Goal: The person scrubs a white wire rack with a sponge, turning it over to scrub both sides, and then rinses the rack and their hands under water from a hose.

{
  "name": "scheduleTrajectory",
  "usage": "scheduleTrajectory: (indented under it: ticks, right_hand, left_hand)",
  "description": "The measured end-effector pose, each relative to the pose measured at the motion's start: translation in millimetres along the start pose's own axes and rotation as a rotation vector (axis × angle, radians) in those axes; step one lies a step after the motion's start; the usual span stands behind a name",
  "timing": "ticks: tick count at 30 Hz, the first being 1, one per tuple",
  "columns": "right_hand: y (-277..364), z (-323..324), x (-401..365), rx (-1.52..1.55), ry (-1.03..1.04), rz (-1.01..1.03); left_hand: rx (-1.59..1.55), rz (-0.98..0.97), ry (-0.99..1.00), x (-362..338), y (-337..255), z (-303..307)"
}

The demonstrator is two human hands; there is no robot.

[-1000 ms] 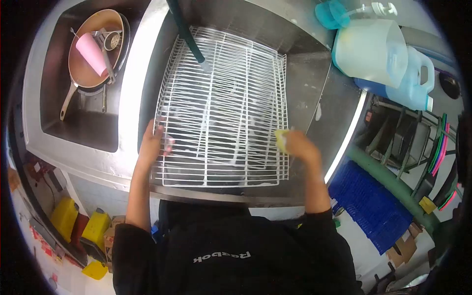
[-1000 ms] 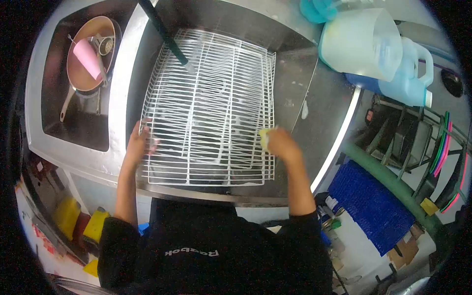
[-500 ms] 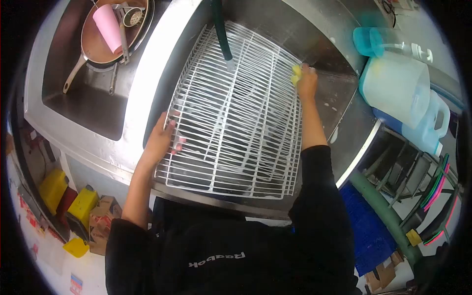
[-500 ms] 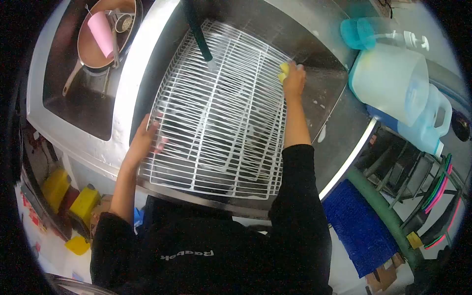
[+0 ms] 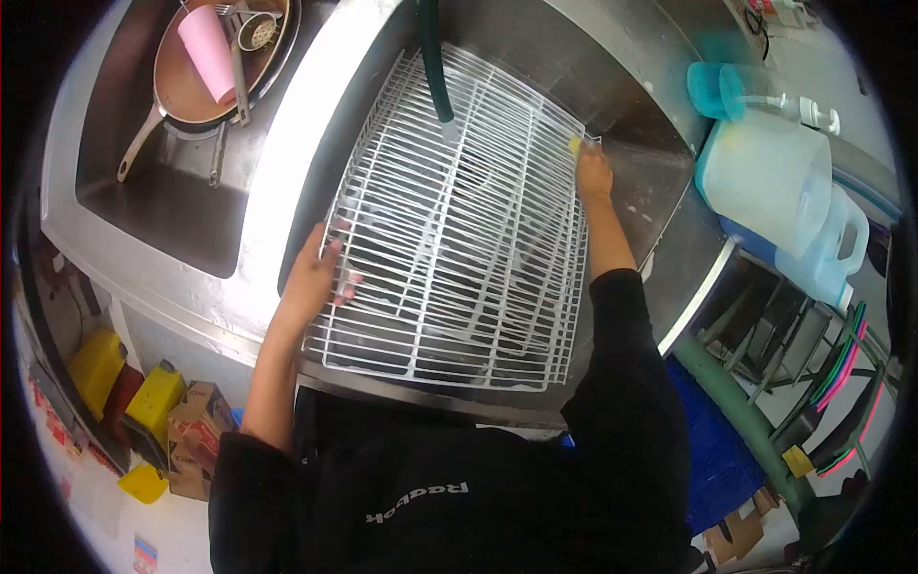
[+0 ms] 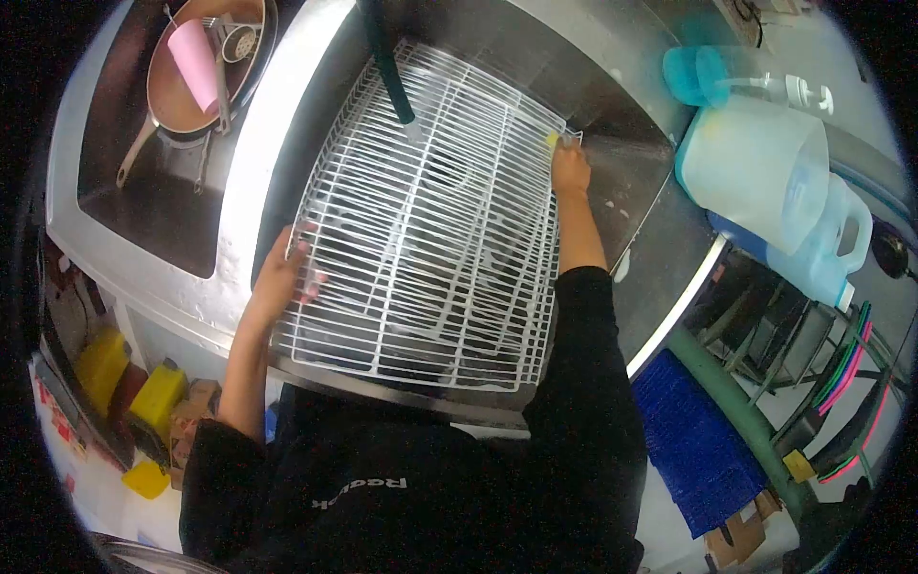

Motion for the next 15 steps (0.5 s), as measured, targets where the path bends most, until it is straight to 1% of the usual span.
scheduleTrajectory:
  ticks: [1, 4, 7, 9, 11, 13, 15]
  right_hand:
    - [0, 2, 3, -0.044, -0.004, -0.063]
    - [4, 2, -1, -0.083, 0.032, -0.035]
    - [-2, -11, -4, -0.223, 0.185, -0.048]
    - [-2, -11, -13, -0.195, 0.201, -0.022]
    - [0, -8, -34, -0.17, 0.205, 0.007]
    - [9, 17, -69, -0.154, 0.187, 0.04]
    - [8, 26, -102, -0.168, 0.289, 0.008]
  left_hand:
    - [0.001, -0.003, 0.005, 1, 2, 1]
    - [0.004, 0.006, -0.007, 0, 0, 1]
    - [0.011, -0.002, -0.016, 0, -2, 2]
    - [-0.003, -0.007, -0.016, 2, 1, 2]
    - [0.001, 0.001, -0.007, 1, 1, 1]
    - [0.02, 0.004, -0.002, 0, -2, 1]
    - [0.03, -0.004, -0.011, 0, -2, 2]
Point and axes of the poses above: each hand's wrist, its own x-axis towards the middle knuckle, its own z-axis out of the back of the hand, y = z × x, the point moved 9 cm from there along x, towards the middle knuckle, and after that the axes turned 10 degrees about -z, right-handed, at the moved point
